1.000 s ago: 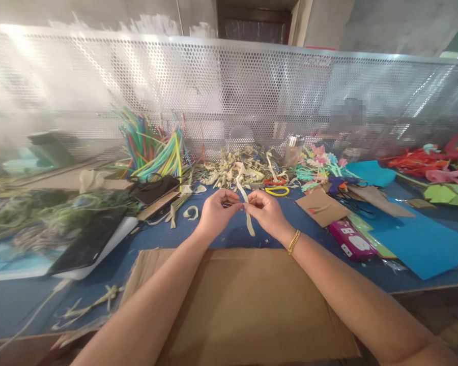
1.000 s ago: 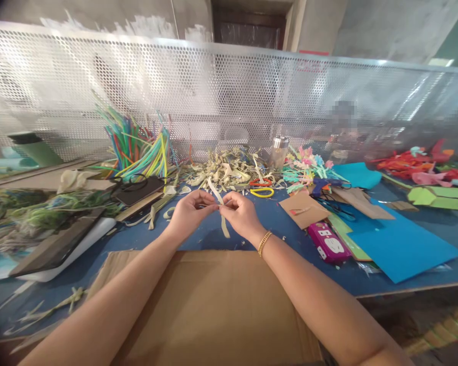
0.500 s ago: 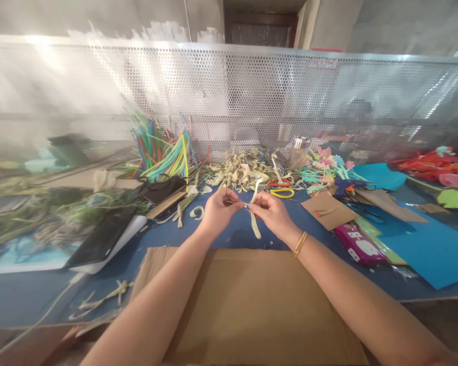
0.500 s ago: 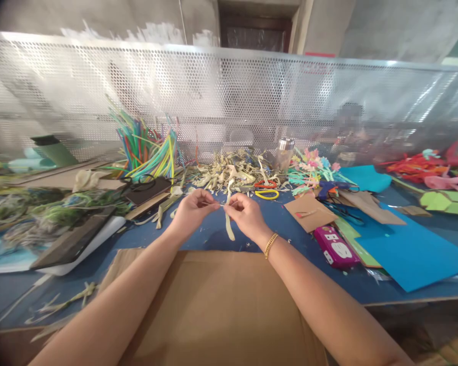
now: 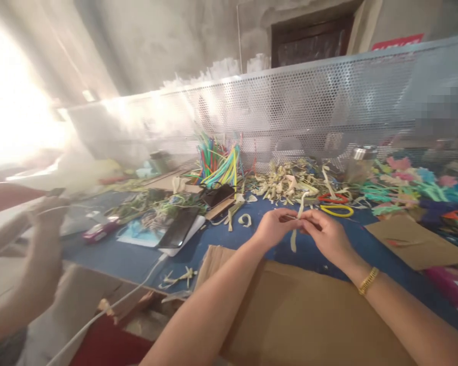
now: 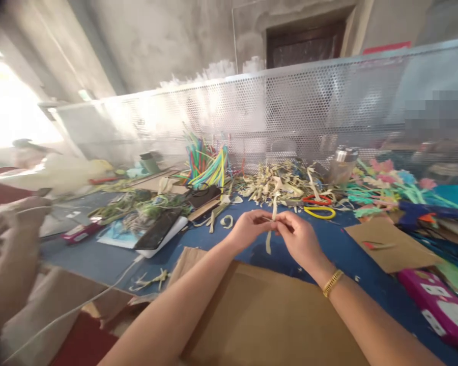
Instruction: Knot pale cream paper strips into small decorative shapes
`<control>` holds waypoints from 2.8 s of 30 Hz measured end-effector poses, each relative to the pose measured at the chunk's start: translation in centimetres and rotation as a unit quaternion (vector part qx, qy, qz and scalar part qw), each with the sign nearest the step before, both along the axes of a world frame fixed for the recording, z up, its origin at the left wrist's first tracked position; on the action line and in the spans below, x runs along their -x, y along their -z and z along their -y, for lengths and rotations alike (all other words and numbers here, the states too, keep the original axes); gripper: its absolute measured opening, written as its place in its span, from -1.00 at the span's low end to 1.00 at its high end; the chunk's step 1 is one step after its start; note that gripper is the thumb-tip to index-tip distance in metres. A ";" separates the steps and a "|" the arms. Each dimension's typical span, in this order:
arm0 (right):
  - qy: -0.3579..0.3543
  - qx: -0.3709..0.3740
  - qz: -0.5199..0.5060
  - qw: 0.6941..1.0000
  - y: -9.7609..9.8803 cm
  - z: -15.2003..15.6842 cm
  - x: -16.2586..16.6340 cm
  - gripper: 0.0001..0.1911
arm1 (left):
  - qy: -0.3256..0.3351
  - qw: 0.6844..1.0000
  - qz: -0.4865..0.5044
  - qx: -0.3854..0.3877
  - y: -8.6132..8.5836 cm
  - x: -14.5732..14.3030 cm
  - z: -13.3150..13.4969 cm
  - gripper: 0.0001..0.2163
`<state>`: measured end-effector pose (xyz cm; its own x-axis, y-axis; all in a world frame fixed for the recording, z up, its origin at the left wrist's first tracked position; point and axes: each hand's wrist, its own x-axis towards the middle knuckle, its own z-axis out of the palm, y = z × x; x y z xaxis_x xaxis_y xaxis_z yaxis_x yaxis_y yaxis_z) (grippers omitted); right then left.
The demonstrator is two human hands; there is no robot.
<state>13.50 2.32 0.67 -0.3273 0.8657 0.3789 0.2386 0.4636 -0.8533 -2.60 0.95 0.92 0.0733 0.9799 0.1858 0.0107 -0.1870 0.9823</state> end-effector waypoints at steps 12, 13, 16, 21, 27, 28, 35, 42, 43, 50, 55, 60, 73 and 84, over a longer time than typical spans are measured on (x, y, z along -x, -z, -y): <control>0.082 -0.109 0.106 0.985 -0.5 0.2 -0.4 -0.70 | 0.001 0.999 0.053 0.013 0.4 0.1 -0.5 -0.83; 0.091 -0.125 0.105 0.982 -0.5 0.1 -0.5 -0.69 | 0.013 0.999 0.045 0.009 0.4 0.2 -0.4 -0.85; 0.087 -0.148 0.086 0.981 -0.3 -0.2 -0.5 -0.74 | 0.033 0.999 0.021 0.010 0.4 0.1 -0.2 -0.88; 0.077 -0.172 0.077 0.979 -0.4 -0.1 -0.4 -0.79 | 0.032 0.999 0.002 0.016 -0.2 -0.1 0.4 -0.83; 0.094 -0.207 0.070 0.971 -1.1 0.4 -0.5 -0.75 | 0.063 0.997 0.037 0.032 -0.9 -0.1 0.9 -0.76; 0.092 -0.210 0.064 0.971 -1.2 0.4 -0.5 -0.76 | 0.065 0.996 0.041 0.040 -1.0 -0.1 1.0 -0.75; 0.099 -0.208 0.035 0.973 -1.1 0.6 -0.4 -0.76 | 0.077 0.995 0.011 0.059 -1.3 -0.1 1.1 -0.74; 0.085 -0.167 0.028 0.982 -0.7 0.0 -0.4 -0.73 | 0.064 0.996 -0.003 0.063 -1.0 -0.4 1.1 -0.72; 0.080 -0.143 0.027 0.986 -0.6 -0.2 -0.4 -0.71 | 0.056 0.996 0.001 0.068 -0.9 -0.5 1.1 -0.72; 0.035 -0.039 0.010 0.999 0.2 -0.9 -0.2 -0.64 | -0.008 0.994 0.083 0.072 -1.0 -0.6 1.0 -0.66; 0.050 -0.070 0.064 0.994 -0.2 -0.4 -0.1 -0.79 | -0.028 0.993 0.104 0.056 -1.4 -0.1 0.7 -0.68; 0.053 -0.085 0.072 0.992 -0.7 -0.4 -0.4 -0.85 | -0.024 0.994 0.090 0.057 -1.7 0.0 0.9 -0.70; 0.057 -0.125 0.091 0.986 -1.5 0.2 -0.5 -0.85 | -0.037 0.998 0.024 0.034 -2.4 -0.2 1.3 -0.79; 0.079 -0.090 0.043 0.992 -1.0 -0.6 -0.7 -0.84 | 0.003 0.997 0.032 0.070 -2.2 -0.2 1.5 -0.76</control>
